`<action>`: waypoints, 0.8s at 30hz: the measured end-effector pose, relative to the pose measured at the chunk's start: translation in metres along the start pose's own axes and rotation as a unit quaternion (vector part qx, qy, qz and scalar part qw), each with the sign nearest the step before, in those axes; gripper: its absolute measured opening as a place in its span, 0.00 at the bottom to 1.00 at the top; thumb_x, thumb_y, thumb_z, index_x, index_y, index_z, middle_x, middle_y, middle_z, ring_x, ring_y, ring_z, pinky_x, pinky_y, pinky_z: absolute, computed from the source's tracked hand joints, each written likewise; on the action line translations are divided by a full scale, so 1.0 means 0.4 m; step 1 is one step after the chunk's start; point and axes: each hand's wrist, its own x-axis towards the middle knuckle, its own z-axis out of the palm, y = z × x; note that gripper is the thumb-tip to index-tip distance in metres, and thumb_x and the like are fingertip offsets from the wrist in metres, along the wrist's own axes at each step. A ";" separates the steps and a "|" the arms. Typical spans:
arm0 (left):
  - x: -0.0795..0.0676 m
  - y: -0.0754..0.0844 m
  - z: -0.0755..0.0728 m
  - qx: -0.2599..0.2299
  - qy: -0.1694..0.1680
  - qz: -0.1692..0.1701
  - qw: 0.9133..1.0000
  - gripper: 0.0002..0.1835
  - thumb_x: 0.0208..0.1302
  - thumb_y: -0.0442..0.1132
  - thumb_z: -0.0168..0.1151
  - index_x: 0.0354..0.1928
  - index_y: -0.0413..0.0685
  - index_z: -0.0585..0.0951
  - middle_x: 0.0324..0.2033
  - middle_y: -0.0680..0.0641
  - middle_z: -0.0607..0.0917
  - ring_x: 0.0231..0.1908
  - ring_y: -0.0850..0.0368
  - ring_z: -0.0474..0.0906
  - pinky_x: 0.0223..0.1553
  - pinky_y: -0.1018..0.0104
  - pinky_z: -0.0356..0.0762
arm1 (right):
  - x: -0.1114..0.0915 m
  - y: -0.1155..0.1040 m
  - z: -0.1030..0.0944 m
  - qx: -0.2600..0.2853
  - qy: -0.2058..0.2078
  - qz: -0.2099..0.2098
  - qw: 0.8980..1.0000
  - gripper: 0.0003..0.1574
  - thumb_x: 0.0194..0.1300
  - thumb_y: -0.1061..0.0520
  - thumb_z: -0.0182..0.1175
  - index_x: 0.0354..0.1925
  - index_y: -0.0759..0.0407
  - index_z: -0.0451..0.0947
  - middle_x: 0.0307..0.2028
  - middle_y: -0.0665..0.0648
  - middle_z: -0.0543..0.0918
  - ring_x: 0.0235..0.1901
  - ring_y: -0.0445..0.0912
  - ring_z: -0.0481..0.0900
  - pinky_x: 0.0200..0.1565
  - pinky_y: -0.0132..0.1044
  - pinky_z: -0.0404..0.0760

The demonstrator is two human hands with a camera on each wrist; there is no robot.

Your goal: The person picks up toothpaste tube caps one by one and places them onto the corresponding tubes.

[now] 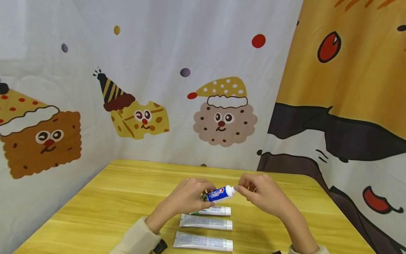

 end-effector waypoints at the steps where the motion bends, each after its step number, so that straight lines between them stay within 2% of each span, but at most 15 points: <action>1: 0.000 0.000 0.000 0.000 0.000 0.001 1.000 0.19 0.60 0.56 0.75 0.51 0.59 0.87 0.41 0.59 0.90 0.26 0.76 0.75 0.26 0.80 0.68 | 0.000 0.000 0.000 -0.003 0.000 0.003 1.000 0.03 0.72 0.52 0.65 0.37 0.45 0.81 0.23 0.38 0.81 0.21 0.33 0.77 0.24 0.32 0.78; 5: 0.000 0.000 0.000 -0.001 0.003 0.004 1.000 0.19 0.60 0.55 0.76 0.50 0.58 0.87 0.41 0.59 0.90 0.27 0.76 0.76 0.26 0.80 0.69 | -0.001 -0.003 -0.003 -0.011 -0.003 0.017 1.000 0.04 0.70 0.50 0.67 0.40 0.46 0.81 0.24 0.39 0.81 0.20 0.33 0.75 0.24 0.32 0.78; 12: -0.002 0.001 0.002 0.000 0.002 0.005 1.000 0.19 0.60 0.55 0.76 0.50 0.58 0.87 0.41 0.59 0.90 0.27 0.75 0.75 0.27 0.80 0.69 | -0.002 -0.003 0.000 0.001 -0.009 -0.001 1.000 0.04 0.70 0.55 0.67 0.39 0.45 0.81 0.24 0.40 0.81 0.20 0.34 0.76 0.23 0.32 0.78; 20: -0.002 0.002 0.001 -0.002 0.001 0.006 1.000 0.19 0.59 0.54 0.76 0.50 0.58 0.87 0.41 0.59 0.90 0.26 0.76 0.74 0.26 0.80 0.68 | 0.000 0.004 0.003 0.004 -0.006 -0.015 1.000 0.05 0.73 0.53 0.64 0.36 0.44 0.82 0.23 0.37 0.80 0.20 0.32 0.75 0.23 0.31 0.77; 24: -0.001 0.003 0.001 -0.004 0.001 0.006 1.000 0.19 0.59 0.54 0.76 0.50 0.58 0.87 0.41 0.59 0.90 0.26 0.76 0.74 0.26 0.80 0.68 | 0.000 0.005 0.002 0.000 -0.010 -0.010 1.000 0.04 0.73 0.52 0.64 0.37 0.44 0.82 0.23 0.37 0.80 0.20 0.32 0.75 0.23 0.31 0.77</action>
